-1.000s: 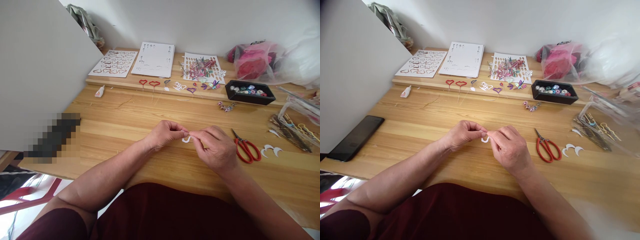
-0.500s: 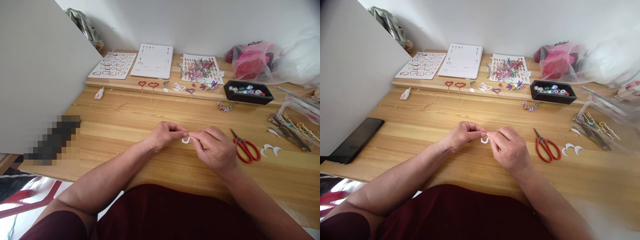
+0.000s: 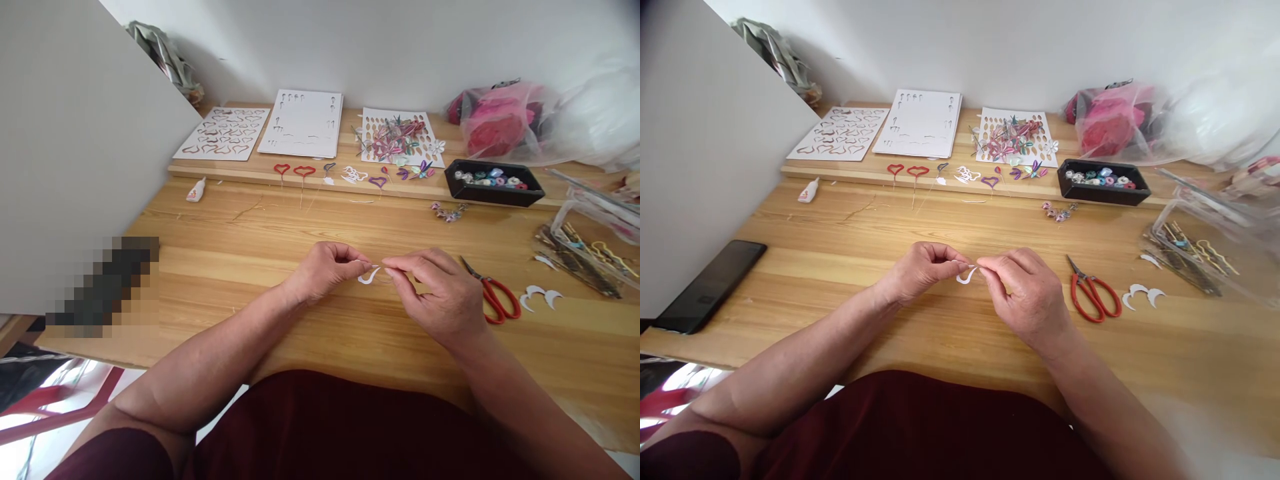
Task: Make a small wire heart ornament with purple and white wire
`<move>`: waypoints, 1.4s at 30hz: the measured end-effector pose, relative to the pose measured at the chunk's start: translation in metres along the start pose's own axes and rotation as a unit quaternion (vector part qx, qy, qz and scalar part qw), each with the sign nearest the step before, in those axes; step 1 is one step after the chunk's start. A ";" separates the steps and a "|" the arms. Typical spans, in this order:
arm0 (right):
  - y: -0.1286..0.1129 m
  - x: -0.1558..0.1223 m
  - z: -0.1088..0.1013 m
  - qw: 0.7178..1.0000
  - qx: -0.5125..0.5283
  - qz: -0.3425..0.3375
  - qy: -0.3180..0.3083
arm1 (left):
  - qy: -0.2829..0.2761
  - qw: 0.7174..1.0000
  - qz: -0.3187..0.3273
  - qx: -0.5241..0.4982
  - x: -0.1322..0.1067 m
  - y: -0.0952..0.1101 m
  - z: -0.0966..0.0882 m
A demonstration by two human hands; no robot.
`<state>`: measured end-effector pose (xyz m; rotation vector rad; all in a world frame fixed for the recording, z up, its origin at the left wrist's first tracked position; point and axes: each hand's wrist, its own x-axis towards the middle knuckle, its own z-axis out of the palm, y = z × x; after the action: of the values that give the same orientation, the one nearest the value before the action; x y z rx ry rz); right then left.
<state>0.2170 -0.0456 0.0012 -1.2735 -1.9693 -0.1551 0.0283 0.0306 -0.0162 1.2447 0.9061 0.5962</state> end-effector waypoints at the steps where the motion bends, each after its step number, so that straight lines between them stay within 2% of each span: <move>1: 0.000 0.000 -0.001 1.000 0.002 0.002 0.000 | 0.002 1.000 0.001 0.001 0.000 0.000 0.000; 8: -0.002 0.000 -0.001 0.999 0.022 0.029 0.002 | 0.006 1.000 0.010 0.016 0.001 -0.001 0.000; 18: -0.004 0.000 0.000 0.998 0.030 0.062 0.010 | 0.013 0.994 0.035 0.103 -0.003 0.002 0.000; 34: -0.004 -0.003 0.004 0.998 0.017 0.056 0.015 | 0.026 0.998 0.026 0.048 0.001 0.000 0.000; 38: -0.005 -0.002 0.005 0.998 0.009 0.052 0.018 | 0.048 0.992 0.047 0.106 -0.002 0.002 0.002; 42: -0.006 -0.002 0.005 0.999 -0.006 0.049 0.022 | 0.063 0.974 0.121 0.181 -0.004 0.001 0.004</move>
<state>0.2102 -0.0475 -0.0017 -1.3594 -1.8676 -0.1454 0.0301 0.0254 -0.0143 1.6783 1.0071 0.7305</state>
